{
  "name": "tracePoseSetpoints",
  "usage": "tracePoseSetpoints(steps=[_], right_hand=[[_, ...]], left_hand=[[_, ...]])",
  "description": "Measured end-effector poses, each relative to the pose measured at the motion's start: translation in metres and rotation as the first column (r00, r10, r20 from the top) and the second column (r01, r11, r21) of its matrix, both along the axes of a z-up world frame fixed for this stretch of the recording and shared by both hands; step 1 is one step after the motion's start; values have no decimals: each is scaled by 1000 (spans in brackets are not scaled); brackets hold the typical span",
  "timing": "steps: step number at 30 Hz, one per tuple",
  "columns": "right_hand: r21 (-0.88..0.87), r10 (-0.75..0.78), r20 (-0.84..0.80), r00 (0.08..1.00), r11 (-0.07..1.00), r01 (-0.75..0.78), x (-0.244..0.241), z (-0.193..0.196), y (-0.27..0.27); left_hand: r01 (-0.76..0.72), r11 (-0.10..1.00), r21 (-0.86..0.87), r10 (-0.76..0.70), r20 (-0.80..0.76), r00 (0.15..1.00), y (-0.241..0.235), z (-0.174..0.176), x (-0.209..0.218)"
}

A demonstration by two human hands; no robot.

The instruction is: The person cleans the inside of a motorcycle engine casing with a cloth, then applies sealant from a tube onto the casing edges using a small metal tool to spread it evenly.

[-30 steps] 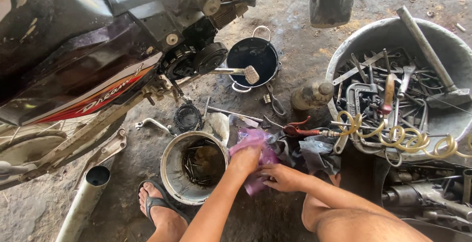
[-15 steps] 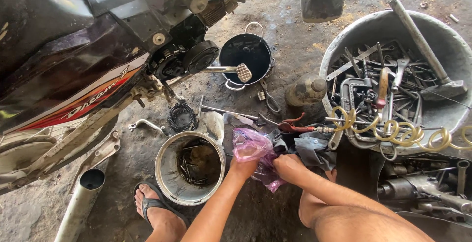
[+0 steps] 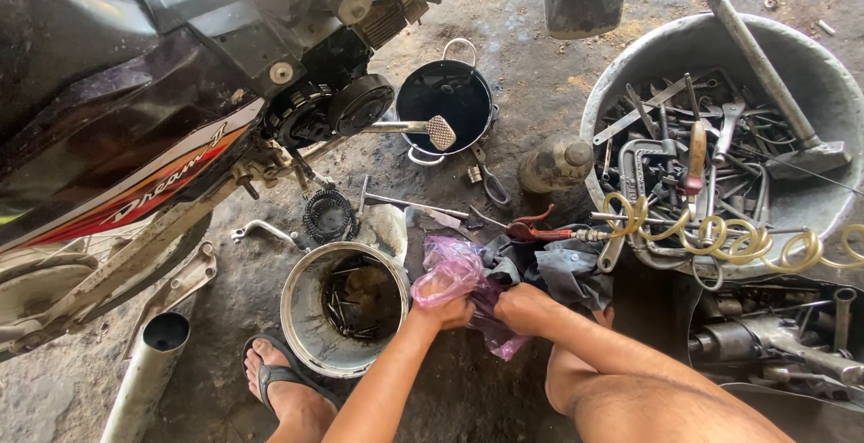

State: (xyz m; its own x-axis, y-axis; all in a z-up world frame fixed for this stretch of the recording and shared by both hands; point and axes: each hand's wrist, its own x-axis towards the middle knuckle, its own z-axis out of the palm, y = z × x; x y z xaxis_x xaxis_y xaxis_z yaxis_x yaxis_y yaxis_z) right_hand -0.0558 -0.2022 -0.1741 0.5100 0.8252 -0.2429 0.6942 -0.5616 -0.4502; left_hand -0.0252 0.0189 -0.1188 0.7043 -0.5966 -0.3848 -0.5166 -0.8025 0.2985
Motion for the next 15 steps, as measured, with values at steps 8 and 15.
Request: tracePoseSetpoints(steps=[8, 15], right_hand=[[-7, 3, 90, 996, 1000, -2, -8, -16, -4], [-40, -128, -15, 992, 991, 128, -8, -14, -8]], left_hand=[[46, 973, -226, 16, 263, 965, 6, -84, -19], [19, 893, -450, 16, 74, 997, 9, -26, -11]])
